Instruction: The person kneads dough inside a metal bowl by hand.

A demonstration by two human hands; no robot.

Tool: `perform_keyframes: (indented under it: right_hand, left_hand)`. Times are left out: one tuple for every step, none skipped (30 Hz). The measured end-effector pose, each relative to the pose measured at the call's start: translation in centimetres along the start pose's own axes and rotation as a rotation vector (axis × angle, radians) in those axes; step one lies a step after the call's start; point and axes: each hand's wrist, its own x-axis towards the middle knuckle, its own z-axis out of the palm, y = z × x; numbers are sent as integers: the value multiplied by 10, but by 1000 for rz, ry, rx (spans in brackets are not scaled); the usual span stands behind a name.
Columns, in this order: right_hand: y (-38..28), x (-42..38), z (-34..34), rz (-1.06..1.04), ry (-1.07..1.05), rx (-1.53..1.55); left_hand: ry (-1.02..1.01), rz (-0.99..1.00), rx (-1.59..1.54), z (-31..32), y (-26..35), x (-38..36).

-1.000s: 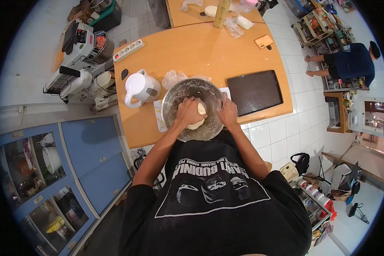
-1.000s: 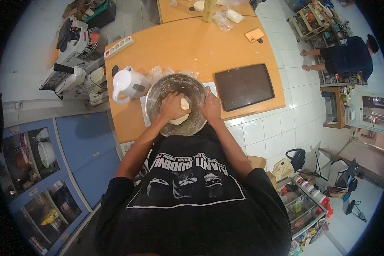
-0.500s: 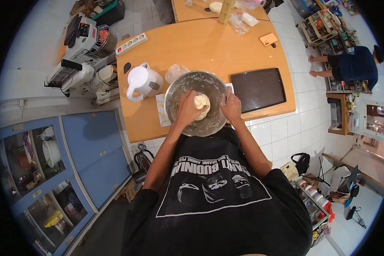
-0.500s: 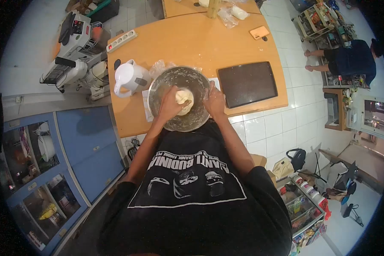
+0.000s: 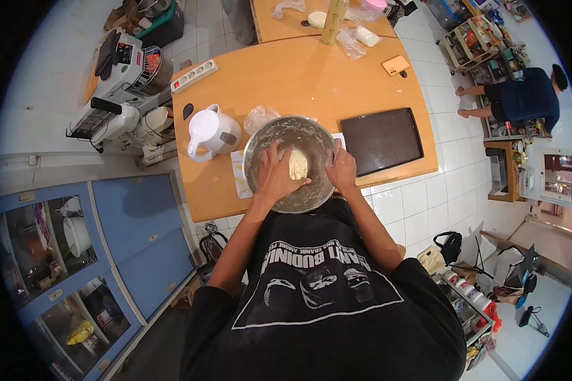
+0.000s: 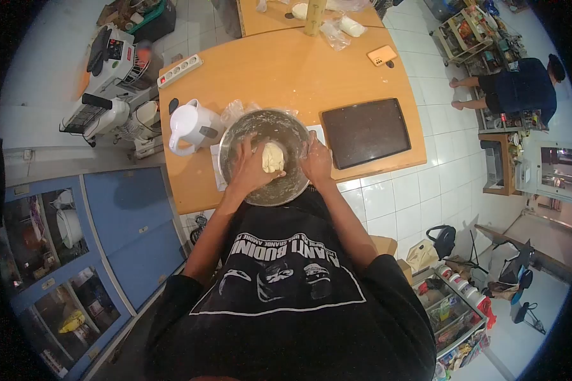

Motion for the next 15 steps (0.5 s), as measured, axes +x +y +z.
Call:
perform_keyframes:
  right_hand:
    - [-2, 1, -1, 32, -30, 12]
    - [-2, 2, -1, 32, -30, 13]
    - [-1, 2, 0, 29, -25, 20]
    - [-1, 1, 1, 28, -23, 26]
    - [0, -1, 2, 30, -28, 24]
    - [0, -1, 2, 20, -9, 30]
    - [-1, 0, 2, 9, 10, 36]
    - [-1, 0, 2, 7, 6, 36]
    - [-1, 1, 2, 4, -6, 37]
    - [0, 1, 2, 1, -17, 37]
    - [0, 2, 2, -1, -16, 37]
    - [1, 2, 3, 1, -16, 30]
    - [1, 2, 3, 2, -16, 22]
    - [2, 2, 3, -3, -12, 20]
    - [0, 1, 2, 6, -17, 16]
  left_hand:
    - [159, 131, 65, 6, -3, 1]
    - [158, 131, 66, 12, -5, 3]
    - [64, 30, -56, 15, -4, 8]
    - [-33, -73, -178, 18, -2, 11]
    - [-36, -77, -181, 22, -1, 12]
    - [-103, -132, -163, 19, 4, 14]
    - [-168, -188, -144, 18, 7, 17]
    - [-167, -192, -145, 20, 10, 19]
    - [-143, -202, -101, 25, 11, 20]
    - [-119, -210, -58, 29, 12, 22]
    - [-117, -210, -57, 32, 12, 25]
    - [-123, -221, -31, 35, 12, 28]
    - [-128, -232, -6, 37, 12, 31]
    - [-122, -231, -8, 38, 10, 33]
    - [-103, -218, -38, 40, 6, 34]
